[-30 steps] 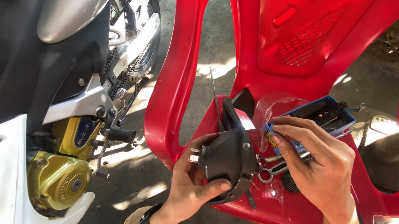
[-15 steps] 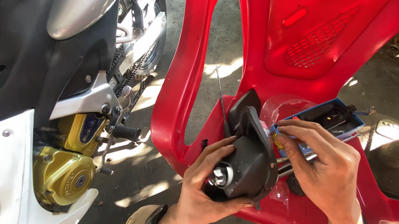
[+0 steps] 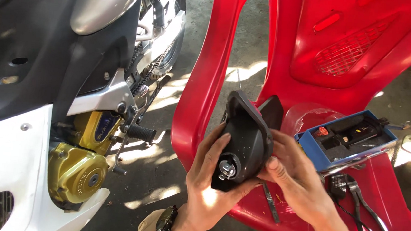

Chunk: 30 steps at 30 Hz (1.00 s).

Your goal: The person works on a motorcycle headlight assembly resting on a red plastic chair. They pry open the black rear cover of the headlight housing, pull the old bulb out of the reflector, turn the housing over in their hands, and handle the bulb and wiring at the back of the assembly.

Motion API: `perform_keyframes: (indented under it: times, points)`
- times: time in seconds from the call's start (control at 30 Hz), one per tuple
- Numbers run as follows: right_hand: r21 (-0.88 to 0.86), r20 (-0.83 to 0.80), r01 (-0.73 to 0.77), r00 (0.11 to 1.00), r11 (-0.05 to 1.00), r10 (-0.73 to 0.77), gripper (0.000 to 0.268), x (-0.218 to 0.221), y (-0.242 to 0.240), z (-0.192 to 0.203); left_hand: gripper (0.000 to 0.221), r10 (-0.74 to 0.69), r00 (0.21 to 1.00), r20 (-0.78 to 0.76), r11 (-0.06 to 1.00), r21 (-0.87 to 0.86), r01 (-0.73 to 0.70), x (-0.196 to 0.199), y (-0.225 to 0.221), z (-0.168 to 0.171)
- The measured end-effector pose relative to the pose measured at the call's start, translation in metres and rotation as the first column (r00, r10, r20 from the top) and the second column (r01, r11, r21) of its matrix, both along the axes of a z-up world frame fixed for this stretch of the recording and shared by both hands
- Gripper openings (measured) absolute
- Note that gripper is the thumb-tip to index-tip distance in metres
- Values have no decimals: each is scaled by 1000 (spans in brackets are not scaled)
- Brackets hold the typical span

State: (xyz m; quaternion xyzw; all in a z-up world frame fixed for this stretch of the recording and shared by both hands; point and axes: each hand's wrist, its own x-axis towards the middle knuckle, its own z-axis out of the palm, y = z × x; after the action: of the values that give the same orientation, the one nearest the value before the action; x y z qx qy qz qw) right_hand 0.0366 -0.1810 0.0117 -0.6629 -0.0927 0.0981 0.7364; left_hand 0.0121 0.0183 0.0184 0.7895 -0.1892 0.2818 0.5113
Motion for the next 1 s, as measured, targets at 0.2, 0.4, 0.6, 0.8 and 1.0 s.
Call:
perform_keyframes:
  times: [0.2,0.4,0.6,0.8,1.0]
  points:
    - [114,61,-5,998,994,-2,69,-6,34,-14,99,22,998,-61,998,-56,-26,-3,2,10]
    - [448,-213,185,972,875,-97,52,4,15,-11,90,-184,983,-20,981,-69,182,-9,1,10]
    - [681,-332,244,943,691,-6,45,19,-28,-46,81,-67,998,8,996,-61,67,-15,-11,-9]
    - [552,-242,65,967,832,84,49,21,-45,-48,108,-433,894,-117,741,-610,279,-3,-13,-4]
    - [377,-247,-62,955,924,165,49,26,-50,-39,106,-583,787,-202,678,-654,335,-8,-11,-25]
